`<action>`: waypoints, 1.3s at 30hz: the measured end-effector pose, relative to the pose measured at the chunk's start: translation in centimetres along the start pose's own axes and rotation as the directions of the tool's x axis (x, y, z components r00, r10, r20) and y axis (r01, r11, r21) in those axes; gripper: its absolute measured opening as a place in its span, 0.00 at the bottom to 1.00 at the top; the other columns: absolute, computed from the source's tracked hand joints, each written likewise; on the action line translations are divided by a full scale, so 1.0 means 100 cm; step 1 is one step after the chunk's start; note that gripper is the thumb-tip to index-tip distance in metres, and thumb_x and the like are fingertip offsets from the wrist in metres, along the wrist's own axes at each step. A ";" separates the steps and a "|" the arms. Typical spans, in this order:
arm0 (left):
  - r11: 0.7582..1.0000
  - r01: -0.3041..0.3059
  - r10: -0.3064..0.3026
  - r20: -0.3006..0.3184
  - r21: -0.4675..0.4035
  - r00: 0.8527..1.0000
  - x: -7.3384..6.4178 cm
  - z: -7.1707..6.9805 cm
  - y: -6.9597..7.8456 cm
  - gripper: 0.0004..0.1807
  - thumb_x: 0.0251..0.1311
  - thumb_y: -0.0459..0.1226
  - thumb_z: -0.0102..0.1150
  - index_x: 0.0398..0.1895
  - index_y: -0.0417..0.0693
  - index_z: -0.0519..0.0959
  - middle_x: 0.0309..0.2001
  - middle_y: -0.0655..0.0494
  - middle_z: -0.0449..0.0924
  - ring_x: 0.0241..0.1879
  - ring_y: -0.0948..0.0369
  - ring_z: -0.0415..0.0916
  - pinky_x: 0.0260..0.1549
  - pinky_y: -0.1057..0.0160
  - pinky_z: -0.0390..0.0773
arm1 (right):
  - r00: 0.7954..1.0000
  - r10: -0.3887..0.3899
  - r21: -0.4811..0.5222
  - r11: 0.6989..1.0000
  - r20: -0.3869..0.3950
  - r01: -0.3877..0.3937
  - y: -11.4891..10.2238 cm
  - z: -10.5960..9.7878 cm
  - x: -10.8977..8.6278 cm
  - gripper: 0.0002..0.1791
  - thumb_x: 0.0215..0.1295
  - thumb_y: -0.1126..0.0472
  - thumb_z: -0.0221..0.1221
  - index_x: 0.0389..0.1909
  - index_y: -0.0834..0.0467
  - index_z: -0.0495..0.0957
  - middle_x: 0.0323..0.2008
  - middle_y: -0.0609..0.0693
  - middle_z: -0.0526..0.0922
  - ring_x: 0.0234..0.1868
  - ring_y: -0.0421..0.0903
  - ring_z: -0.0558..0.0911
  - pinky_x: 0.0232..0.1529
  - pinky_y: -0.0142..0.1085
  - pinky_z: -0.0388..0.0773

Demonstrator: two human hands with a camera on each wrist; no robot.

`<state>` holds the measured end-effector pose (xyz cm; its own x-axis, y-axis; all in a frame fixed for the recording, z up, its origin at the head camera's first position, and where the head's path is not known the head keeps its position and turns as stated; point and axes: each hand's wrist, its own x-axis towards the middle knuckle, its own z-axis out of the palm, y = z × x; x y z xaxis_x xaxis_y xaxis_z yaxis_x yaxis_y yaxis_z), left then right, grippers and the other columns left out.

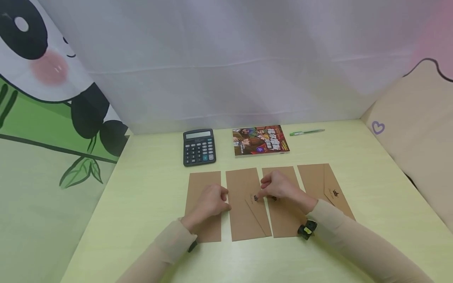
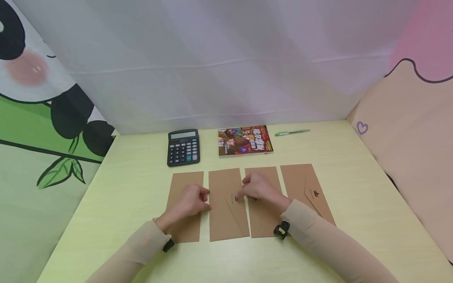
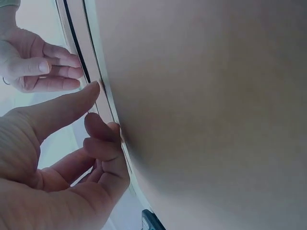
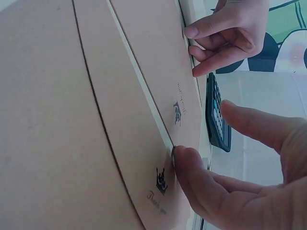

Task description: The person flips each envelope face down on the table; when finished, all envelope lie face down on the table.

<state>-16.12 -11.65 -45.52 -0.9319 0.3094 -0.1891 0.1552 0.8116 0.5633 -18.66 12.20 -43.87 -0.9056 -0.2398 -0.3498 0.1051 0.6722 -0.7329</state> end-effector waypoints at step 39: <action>0.995 0.092 -0.091 0.025 -0.038 0.996 0.000 -0.001 0.007 0.09 0.43 0.29 0.73 0.22 0.43 0.79 0.20 0.57 0.73 0.24 0.59 0.70 0.22 0.64 0.67 | 0.999 0.028 0.108 0.994 -0.017 -0.026 0.000 0.003 0.000 0.28 0.56 0.60 0.68 0.54 0.70 0.75 0.27 0.50 0.82 0.28 0.43 0.79 0.36 0.36 0.76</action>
<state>-16.05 -11.12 -45.01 -0.9336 0.2468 -0.2597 0.0563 0.8170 0.5739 -18.49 11.95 -44.03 -0.9093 -0.2086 -0.3602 0.1725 0.5987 -0.7822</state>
